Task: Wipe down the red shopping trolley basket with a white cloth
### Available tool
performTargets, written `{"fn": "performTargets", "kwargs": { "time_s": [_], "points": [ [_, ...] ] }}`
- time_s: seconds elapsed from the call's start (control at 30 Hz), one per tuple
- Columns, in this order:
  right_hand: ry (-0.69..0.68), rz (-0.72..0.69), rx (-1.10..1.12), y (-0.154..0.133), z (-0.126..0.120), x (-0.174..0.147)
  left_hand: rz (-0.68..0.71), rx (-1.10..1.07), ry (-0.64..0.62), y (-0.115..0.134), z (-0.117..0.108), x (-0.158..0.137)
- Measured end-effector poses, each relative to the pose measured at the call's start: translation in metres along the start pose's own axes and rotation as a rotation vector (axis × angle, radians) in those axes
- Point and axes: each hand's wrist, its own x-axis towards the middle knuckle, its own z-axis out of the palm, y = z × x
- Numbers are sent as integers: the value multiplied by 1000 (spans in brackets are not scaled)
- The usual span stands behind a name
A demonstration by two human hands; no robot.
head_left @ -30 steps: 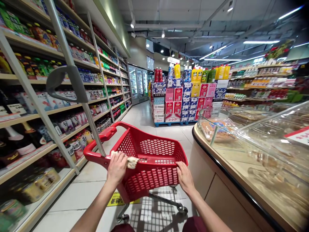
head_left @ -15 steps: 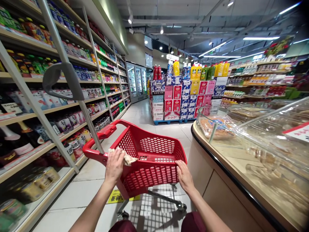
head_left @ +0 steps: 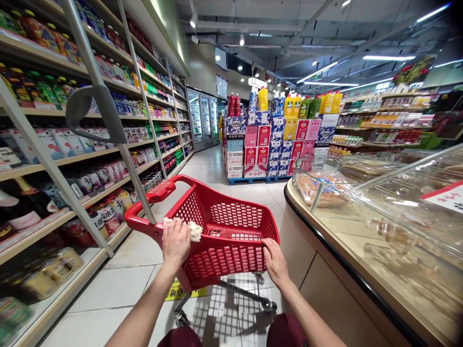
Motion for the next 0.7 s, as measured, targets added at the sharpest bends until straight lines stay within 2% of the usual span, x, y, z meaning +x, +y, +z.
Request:
{"fn": "performTargets", "kwargs": {
  "time_s": [0.13,0.17,0.2,0.27,0.37,0.43,0.53,0.6,0.63,0.7],
  "points": [
    [45,-15,4,3,-1,-2,157,-101,-73,57,14,-6],
    [41,-17,6,4,-3,-1,197,-125,-87,64,15,-6],
    [39,-15,9,6,-5,0,227,-136,-99,64,14,-4],
    [46,-6,25,8,-9,2,243,-121,-110,46,8,1],
    [75,2,49,8,-11,5,121,-24,-55,19,-2,10],
    [90,10,51,8,-11,6,112,-2,-52,29,-1,12],
    [72,9,48,8,-12,8,215,-55,-70,69,9,8],
    [47,-1,48,9,-14,9,276,-90,-75,78,12,7],
    [42,-2,50,9,-15,10,296,-99,-81,70,11,7],
    [47,1,55,10,-15,11,281,-82,-77,38,3,11]
  ]
}}
